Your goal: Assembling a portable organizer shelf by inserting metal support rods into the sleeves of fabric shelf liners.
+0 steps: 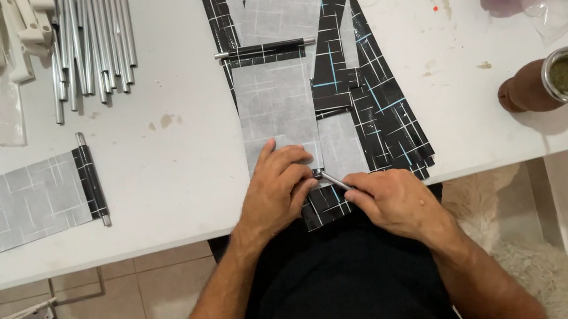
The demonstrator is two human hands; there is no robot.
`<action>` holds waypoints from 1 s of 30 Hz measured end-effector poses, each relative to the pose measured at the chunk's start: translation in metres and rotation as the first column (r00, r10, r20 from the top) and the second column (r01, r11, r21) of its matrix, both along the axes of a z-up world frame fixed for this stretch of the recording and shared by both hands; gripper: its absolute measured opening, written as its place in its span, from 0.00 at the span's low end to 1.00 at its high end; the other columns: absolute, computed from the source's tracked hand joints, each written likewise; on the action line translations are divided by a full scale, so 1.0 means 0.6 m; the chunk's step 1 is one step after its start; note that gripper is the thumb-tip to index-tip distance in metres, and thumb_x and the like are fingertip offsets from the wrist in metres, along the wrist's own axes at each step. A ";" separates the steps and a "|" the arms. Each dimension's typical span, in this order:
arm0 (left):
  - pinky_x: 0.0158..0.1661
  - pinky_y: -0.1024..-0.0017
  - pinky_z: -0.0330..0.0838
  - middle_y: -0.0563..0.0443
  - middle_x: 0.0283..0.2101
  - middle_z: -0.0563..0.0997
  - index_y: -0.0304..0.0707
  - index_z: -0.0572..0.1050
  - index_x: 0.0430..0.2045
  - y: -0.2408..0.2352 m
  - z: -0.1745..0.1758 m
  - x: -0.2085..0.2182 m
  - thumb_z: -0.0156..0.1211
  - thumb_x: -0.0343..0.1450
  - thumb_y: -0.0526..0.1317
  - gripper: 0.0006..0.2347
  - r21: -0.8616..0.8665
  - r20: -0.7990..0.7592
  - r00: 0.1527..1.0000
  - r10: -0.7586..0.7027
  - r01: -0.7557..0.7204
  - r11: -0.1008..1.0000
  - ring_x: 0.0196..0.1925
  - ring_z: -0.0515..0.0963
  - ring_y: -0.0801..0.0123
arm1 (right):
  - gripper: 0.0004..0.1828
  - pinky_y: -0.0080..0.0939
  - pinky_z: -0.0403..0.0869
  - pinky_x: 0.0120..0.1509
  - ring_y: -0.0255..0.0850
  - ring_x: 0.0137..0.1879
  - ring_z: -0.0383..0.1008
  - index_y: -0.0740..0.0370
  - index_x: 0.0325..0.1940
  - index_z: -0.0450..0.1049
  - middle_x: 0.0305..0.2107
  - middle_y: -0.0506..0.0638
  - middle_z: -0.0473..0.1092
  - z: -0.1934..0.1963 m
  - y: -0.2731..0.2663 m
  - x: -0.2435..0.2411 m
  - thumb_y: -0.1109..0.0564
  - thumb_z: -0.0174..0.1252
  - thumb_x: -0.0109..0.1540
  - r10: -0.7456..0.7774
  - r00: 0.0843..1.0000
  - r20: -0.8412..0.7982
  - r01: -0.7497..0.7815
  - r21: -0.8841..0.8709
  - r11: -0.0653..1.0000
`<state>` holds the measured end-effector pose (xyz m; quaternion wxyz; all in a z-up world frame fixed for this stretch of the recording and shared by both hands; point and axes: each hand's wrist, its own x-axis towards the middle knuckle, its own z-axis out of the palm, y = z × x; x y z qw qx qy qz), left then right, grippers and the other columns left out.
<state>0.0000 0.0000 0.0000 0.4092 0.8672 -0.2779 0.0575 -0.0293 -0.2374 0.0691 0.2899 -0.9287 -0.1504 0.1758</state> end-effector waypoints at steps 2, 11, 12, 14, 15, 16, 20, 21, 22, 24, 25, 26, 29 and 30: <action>0.73 0.50 0.49 0.55 0.49 0.80 0.44 0.75 0.29 -0.001 -0.004 -0.003 0.64 0.72 0.44 0.07 0.023 0.057 0.998 0.000 -0.002 1.000 0.62 0.77 0.63 | 0.14 0.52 0.80 0.43 0.53 0.40 0.82 0.47 0.53 0.79 0.30 0.51 0.80 0.008 -0.005 0.007 0.47 0.56 0.66 0.045 0.997 0.062 -0.041 -0.072 0.997; 0.69 0.45 0.54 0.57 0.43 0.80 0.45 0.75 0.30 -0.009 -0.004 -0.015 0.63 0.73 0.46 0.08 0.064 0.233 0.972 0.045 -0.061 0.996 0.55 0.79 0.65 | 0.10 0.42 0.79 0.43 0.43 0.39 0.78 0.45 0.47 0.82 0.30 0.44 0.77 0.021 -0.021 0.039 0.47 0.60 0.64 0.174 0.960 0.219 -0.145 -0.144 0.979; 0.68 0.46 0.55 0.57 0.42 0.80 0.45 0.76 0.30 -0.009 0.000 -0.017 0.64 0.73 0.46 0.08 0.048 0.243 0.968 0.064 -0.078 0.996 0.53 0.80 0.64 | 0.09 0.41 0.79 0.43 0.42 0.40 0.78 0.45 0.46 0.82 0.30 0.44 0.77 0.019 -0.022 0.040 0.47 0.61 0.64 0.176 0.960 0.217 -0.149 -0.137 0.979; 0.68 0.46 0.56 0.57 0.41 0.80 0.45 0.76 0.31 -0.011 0.002 -0.021 0.63 0.73 0.46 0.07 0.050 0.258 0.963 0.074 -0.090 0.995 0.52 0.80 0.65 | 0.09 0.41 0.79 0.43 0.41 0.40 0.78 0.45 0.45 0.82 0.30 0.43 0.77 0.021 -0.018 0.038 0.47 0.61 0.63 0.171 0.961 0.218 -0.146 -0.125 0.981; 0.67 0.45 0.57 0.57 0.40 0.80 0.45 0.76 0.31 -0.013 0.003 -0.022 0.63 0.74 0.45 0.07 0.052 0.273 0.958 0.082 -0.100 0.994 0.51 0.80 0.65 | 0.08 0.40 0.79 0.43 0.41 0.40 0.78 0.46 0.45 0.82 0.30 0.43 0.77 0.023 -0.017 0.038 0.47 0.62 0.63 0.164 0.962 0.221 -0.142 -0.113 0.983; 0.67 0.45 0.57 0.57 0.40 0.80 0.45 0.76 0.31 -0.014 0.001 -0.022 0.63 0.74 0.45 0.07 0.051 0.273 0.958 0.082 -0.100 0.994 0.51 0.80 0.65 | 0.08 0.40 0.79 0.43 0.41 0.40 0.78 0.46 0.45 0.82 0.30 0.43 0.77 0.016 -0.015 0.039 0.47 0.62 0.63 0.164 0.961 0.221 -0.142 -0.114 0.983; 0.66 0.49 0.60 0.58 0.38 0.79 0.47 0.76 0.34 -0.019 -0.003 -0.024 0.61 0.74 0.47 0.07 0.098 0.317 0.945 0.082 -0.119 0.988 0.47 0.81 0.67 | 0.08 0.39 0.80 0.42 0.42 0.39 0.81 0.50 0.42 0.80 0.27 0.44 0.78 -0.004 -0.008 0.037 0.48 0.63 0.62 0.125 0.974 0.190 -0.111 -0.081 0.990; 0.65 0.49 0.61 0.58 0.38 0.79 0.48 0.77 0.34 -0.019 -0.003 -0.024 0.61 0.74 0.47 0.06 0.114 0.337 0.939 0.074 -0.119 0.986 0.47 0.81 0.67 | 0.07 0.40 0.80 0.40 0.43 0.37 0.81 0.51 0.40 0.79 0.25 0.45 0.78 -0.008 -0.006 0.037 0.48 0.63 0.63 0.114 0.977 0.181 -0.104 -0.063 0.993; 0.65 0.49 0.61 0.58 0.38 0.79 0.48 0.77 0.34 -0.015 0.001 -0.021 0.61 0.74 0.47 0.06 0.113 0.340 0.937 0.076 -0.121 0.986 0.47 0.81 0.67 | 0.07 0.40 0.80 0.40 0.43 0.37 0.81 0.51 0.40 0.79 0.25 0.45 0.78 -0.003 -0.003 0.038 0.48 0.63 0.63 0.115 0.976 0.185 -0.105 -0.064 0.992; 0.60 0.54 0.66 0.57 0.35 0.76 0.49 0.78 0.34 -0.008 0.010 -0.018 0.58 0.76 0.49 0.08 0.109 0.412 0.903 0.124 -0.184 0.977 0.39 0.78 0.67 | 0.07 0.48 0.79 0.40 0.51 0.36 0.81 0.53 0.39 0.78 0.24 0.51 0.78 0.009 0.001 0.036 0.50 0.60 0.65 0.097 0.987 0.131 -0.094 -0.029 0.995; 0.60 0.54 0.66 0.57 0.35 0.76 0.49 0.78 0.34 -0.007 0.007 -0.018 0.58 0.76 0.49 0.08 0.109 0.410 0.903 0.124 -0.183 0.977 0.39 0.78 0.67 | 0.07 0.48 0.79 0.40 0.51 0.36 0.81 0.53 0.39 0.78 0.24 0.51 0.78 0.005 -0.001 0.037 0.50 0.60 0.65 0.097 0.987 0.130 -0.094 -0.029 0.995; 0.60 0.56 0.67 0.58 0.33 0.76 0.49 0.78 0.34 -0.007 0.004 -0.017 0.57 0.76 0.49 0.09 0.109 0.418 0.901 0.117 -0.178 0.978 0.38 0.78 0.68 | 0.07 0.48 0.79 0.39 0.51 0.36 0.81 0.52 0.38 0.77 0.25 0.50 0.77 0.001 -0.002 0.038 0.49 0.60 0.64 0.097 0.986 0.135 -0.097 -0.003 0.995; 0.58 0.58 0.67 0.58 0.31 0.75 0.49 0.78 0.34 -0.010 0.004 -0.022 0.54 0.78 0.49 0.10 0.101 0.422 0.901 0.097 -0.153 0.983 0.35 0.77 0.69 | 0.06 0.45 0.79 0.40 0.47 0.38 0.80 0.50 0.36 0.76 0.26 0.46 0.76 -0.007 -0.006 0.038 0.49 0.62 0.63 0.128 0.972 0.198 -0.132 0.007 0.991; 0.58 0.59 0.67 0.58 0.30 0.75 0.48 0.78 0.33 -0.012 0.006 -0.022 0.52 0.78 0.49 0.11 0.095 0.425 0.901 0.084 -0.136 0.986 0.34 0.77 0.69 | 0.06 0.42 0.79 0.41 0.43 0.38 0.80 0.49 0.34 0.76 0.26 0.42 0.76 -0.009 -0.006 0.041 0.49 0.64 0.61 0.162 0.951 0.262 -0.166 -0.009 0.986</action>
